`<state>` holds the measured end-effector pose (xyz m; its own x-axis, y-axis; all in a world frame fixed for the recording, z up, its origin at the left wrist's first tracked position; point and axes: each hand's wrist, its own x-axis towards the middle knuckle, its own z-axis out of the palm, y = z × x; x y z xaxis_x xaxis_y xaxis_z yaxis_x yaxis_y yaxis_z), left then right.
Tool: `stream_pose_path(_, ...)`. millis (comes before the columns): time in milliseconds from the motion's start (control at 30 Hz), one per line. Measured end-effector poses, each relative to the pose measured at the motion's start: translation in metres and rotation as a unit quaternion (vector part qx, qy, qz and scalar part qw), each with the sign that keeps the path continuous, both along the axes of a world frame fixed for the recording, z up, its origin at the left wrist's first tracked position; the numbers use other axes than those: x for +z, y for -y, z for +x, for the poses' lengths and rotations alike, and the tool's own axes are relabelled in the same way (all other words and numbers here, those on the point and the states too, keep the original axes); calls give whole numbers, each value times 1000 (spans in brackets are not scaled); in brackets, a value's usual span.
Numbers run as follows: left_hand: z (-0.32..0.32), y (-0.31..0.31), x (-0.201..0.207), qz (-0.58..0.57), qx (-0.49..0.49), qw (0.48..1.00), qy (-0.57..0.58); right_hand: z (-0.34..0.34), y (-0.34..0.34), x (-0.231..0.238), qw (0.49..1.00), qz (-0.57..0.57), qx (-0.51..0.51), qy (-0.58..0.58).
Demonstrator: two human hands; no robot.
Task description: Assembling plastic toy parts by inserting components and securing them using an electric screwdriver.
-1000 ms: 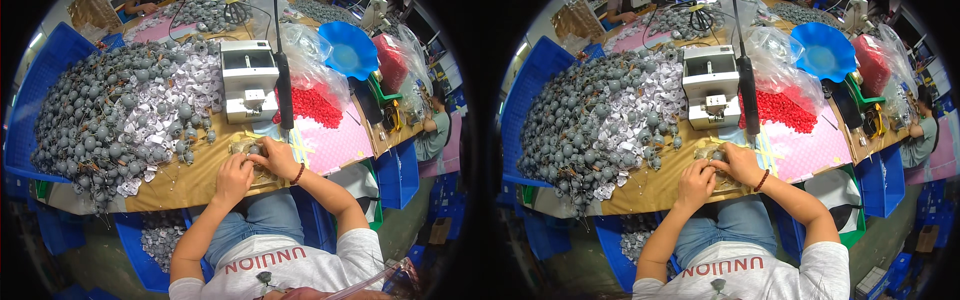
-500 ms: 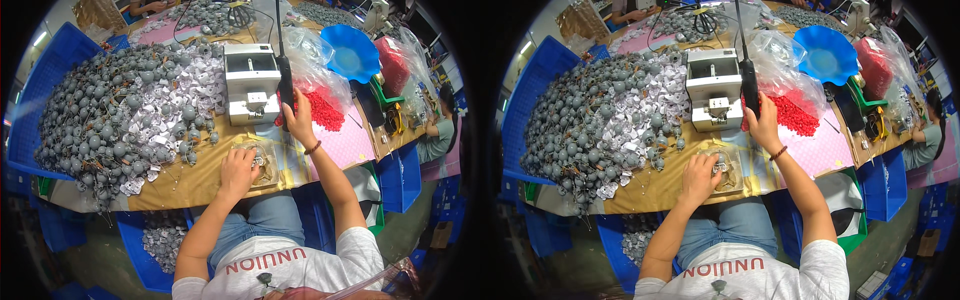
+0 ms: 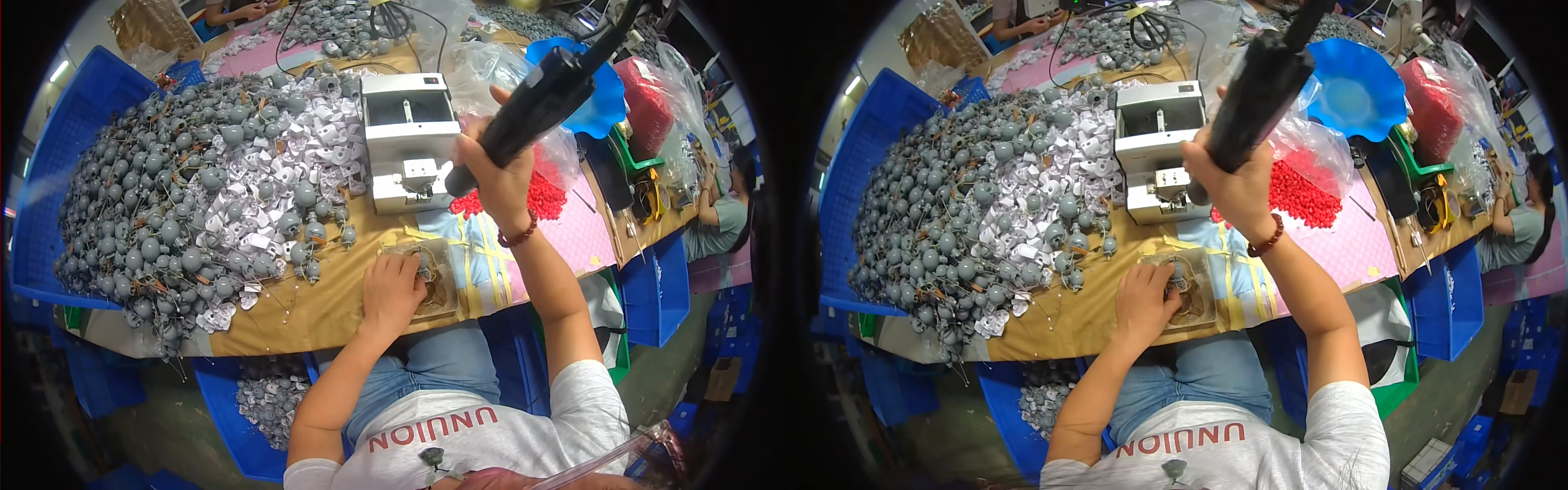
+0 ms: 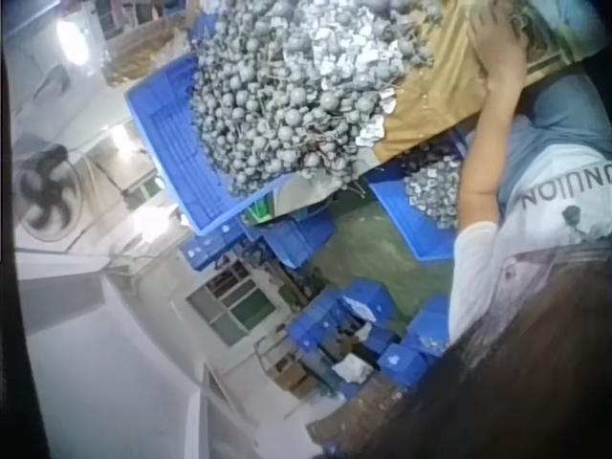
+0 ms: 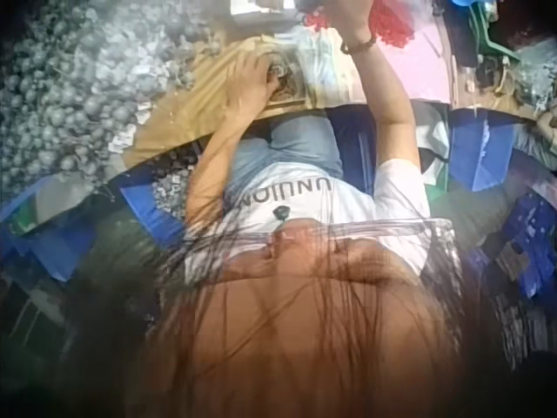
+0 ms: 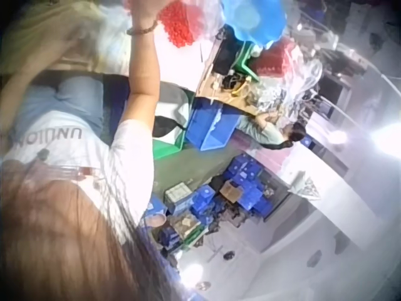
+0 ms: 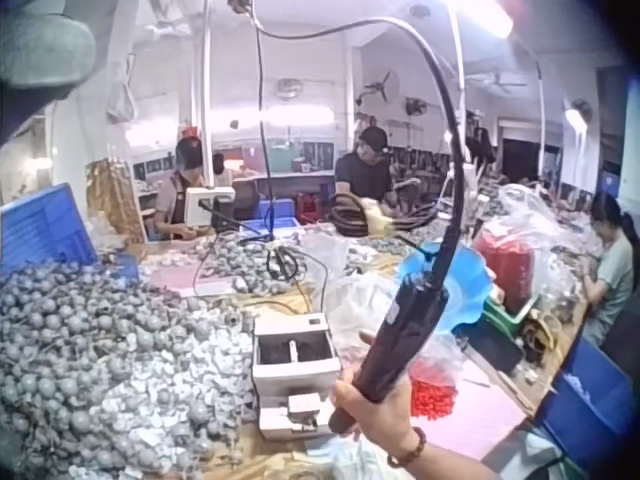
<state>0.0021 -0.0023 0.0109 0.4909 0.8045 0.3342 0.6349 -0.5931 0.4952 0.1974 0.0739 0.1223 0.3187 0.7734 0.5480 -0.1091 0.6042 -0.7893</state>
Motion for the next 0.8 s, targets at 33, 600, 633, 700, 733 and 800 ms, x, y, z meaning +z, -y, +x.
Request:
stream_pose_path(33,0,0,-2,0,1,1000,5,-4,-6,1,1000,14,12,18)
stream_pose_path(600,0,-2,-10,-8,16,1000,11,-29,-13,-23,983,-117,76,115)
stream_pose_path(633,0,-1,-8,-12,14,1000,14,-27,-11,-22,989,-70,56,122)
stream_pose_path(700,-1,-1,-6,-14,10,1000,15,-25,-13,-14,993,-37,37,105)
stream_pose_path(733,-1,0,-6,-12,9,1000,15,-24,-17,-13,995,-28,31,96)
stream_pose_path(800,-2,-2,-6,-8,8,1000,15,-21,-25,-8,997,-6,18,79)
